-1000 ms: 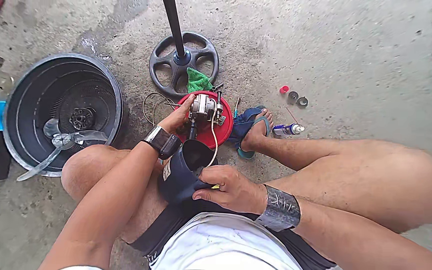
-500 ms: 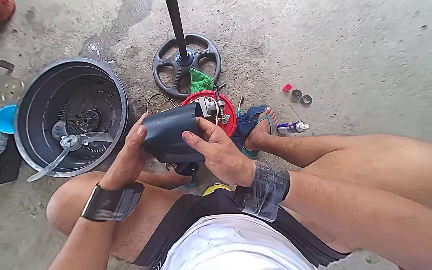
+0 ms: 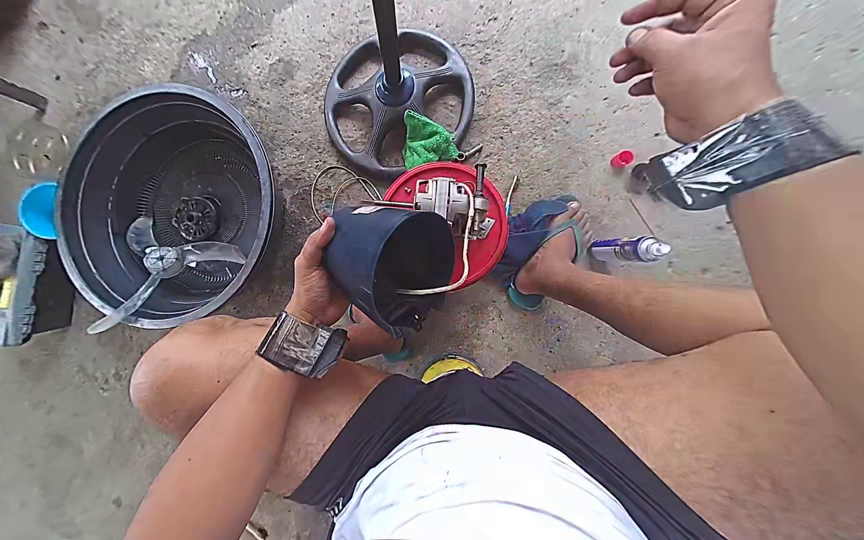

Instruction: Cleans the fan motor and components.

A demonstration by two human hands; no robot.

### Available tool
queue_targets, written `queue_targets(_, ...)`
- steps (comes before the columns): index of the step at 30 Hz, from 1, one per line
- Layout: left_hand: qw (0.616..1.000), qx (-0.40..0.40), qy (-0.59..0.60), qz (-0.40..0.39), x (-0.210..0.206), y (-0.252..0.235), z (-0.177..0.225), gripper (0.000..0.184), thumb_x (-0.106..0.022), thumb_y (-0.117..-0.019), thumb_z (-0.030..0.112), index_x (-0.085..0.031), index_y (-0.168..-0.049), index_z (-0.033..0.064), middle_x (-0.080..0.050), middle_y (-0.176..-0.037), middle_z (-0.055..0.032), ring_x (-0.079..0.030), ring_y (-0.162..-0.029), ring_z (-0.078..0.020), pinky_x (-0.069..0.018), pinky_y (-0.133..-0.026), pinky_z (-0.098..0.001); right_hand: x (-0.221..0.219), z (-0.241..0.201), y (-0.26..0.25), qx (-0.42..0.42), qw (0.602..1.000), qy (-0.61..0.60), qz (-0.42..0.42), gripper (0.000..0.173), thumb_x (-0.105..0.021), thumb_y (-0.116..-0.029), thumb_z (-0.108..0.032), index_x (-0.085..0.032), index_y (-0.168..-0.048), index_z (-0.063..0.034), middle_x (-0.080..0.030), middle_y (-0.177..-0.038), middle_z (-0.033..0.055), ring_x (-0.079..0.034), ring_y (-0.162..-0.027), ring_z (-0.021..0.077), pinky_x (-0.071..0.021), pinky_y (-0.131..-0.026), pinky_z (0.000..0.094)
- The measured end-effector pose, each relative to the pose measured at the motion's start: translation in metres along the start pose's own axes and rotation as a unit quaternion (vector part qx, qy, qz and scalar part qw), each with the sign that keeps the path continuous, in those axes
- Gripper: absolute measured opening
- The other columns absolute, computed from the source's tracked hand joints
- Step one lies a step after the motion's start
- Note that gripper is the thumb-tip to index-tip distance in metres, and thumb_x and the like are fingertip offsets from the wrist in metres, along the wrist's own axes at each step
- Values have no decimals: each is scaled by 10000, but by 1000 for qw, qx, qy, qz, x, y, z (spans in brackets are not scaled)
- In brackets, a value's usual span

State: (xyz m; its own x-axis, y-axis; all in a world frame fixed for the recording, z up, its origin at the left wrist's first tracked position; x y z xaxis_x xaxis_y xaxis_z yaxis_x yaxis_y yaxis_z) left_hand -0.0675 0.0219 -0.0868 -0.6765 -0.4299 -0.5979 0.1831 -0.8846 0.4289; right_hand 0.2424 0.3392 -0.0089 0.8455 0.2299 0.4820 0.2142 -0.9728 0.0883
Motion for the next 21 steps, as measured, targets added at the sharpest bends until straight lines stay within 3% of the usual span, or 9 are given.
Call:
queue_targets(3, 999, 1, 37, -26, -12, -6, -2, 345, -506, -1018, 442, -725, -1021, 176, -737, -927, -25, -720, -864, -116, -617, -767, -331, 5, 96, -1, -108, 987, 108, -51, 327, -634, -982, -209, -640, -1291, -100, -717, -1054, 130, -713, -844, 224, -597, -772, 449)
queue_targets(7, 997, 7, 60, -47, -17, -13, -6, 320, -517, -1019, 392, -755, -1042, 180, -755, -919, -8, -730, -859, -91, -619, -782, -294, -54, 186, 33, -58, 935, 230, -263, 285, -720, -960, -168, -709, -1211, -34, -725, -973, 255, -701, -896, 456, -505, -847, 720)
queue_targets(9, 994, 24, 78, -67, -10, -17, -12, 327, -576, -984, 415, -750, -1124, 177, -761, -979, -21, -731, -917, -109, -615, -828, -323, -90, 216, 63, -30, 889, 294, -349, 353, -816, -880, -184, -728, -1207, -83, -730, -981, 232, -692, -937, 454, -480, -880, 735)
queue_targets(11, 993, 35, 92, -70, -2, -22, -16, 395, -514, -1003, 406, -701, -1238, 148, -742, -1061, -54, -714, -1001, -143, -598, -888, -356, -114, 230, 93, -45, 826, 401, -393, 600, -864, -821, -260, -645, -1378, -222, -711, -1124, 237, -658, -1066, 483, -441, -923, 768)
queue_targets(12, 994, 35, 96, -40, -5, -21, -14, 393, -423, -1038, 374, -716, -1162, 143, -746, -1018, -51, -720, -966, -135, -603, -863, -339, -123, 236, 106, -52, 799, 447, -398, 710, -859, -812, -287, -566, -1459, -287, -683, -1195, 246, -638, -1110, 498, -447, -915, 774)
queue_targets(13, 996, 35, 80, 20, -14, -20, -9, 489, -271, -1065, 321, -726, -962, 177, -753, -885, -8, -728, -850, -86, -615, -774, -280, -131, 248, 113, -50, 780, 481, -397, 780, -849, -803, -315, -510, -1505, -321, -656, -1243, 247, -633, -1120, 493, -473, -891, 753)
queue_targets(16, 993, 46, 84, 72, -17, -20, -9, 607, -185, -1088, 306, -695, -783, 180, -731, -761, 6, -713, -737, -66, -606, -710, -250, -146, 284, 122, -49, 771, 507, -383, 562, -794, -856, -222, -628, -1393, -206, -645, -1239, 262, -638, -1097, 495, -510, -820, 704)
queue_targets(18, 992, 54, 114, -17, 7, -26, -25, 472, -355, -1074, 423, -719, -969, 141, -731, -888, -37, -714, -855, -122, -600, -806, -328, -148, 295, 120, -49, 768, 514, -378, 295, -770, -855, -204, -728, -1141, -147, -692, -1138, 194, -675, -1031, 442, -535, -783, 694)
queue_targets(21, 990, 66, 115, -44, 12, -28, -32, 480, -420, -1045, 520, -722, -1020, 148, -733, -934, -49, -714, -903, -149, -597, -827, -372, -137, 272, 108, -114, 775, 472, -404, 260, -727, -913, -239, -733, -1147, -124, -714, -1123, 214, -662, -1075, 476, -491, -832, 744)
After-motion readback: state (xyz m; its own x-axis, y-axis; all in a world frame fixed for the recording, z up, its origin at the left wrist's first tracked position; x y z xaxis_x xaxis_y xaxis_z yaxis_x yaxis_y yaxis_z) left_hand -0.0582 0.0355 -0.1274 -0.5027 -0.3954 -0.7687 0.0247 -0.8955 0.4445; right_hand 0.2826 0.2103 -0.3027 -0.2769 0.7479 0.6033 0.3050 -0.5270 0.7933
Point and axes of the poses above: each hand's wrist, its own y-axis away from the middle knuckle, its own x-axis out of the back of the hand, z = x × y, the point moved 8 cm from there along -y, towards the middle knuckle
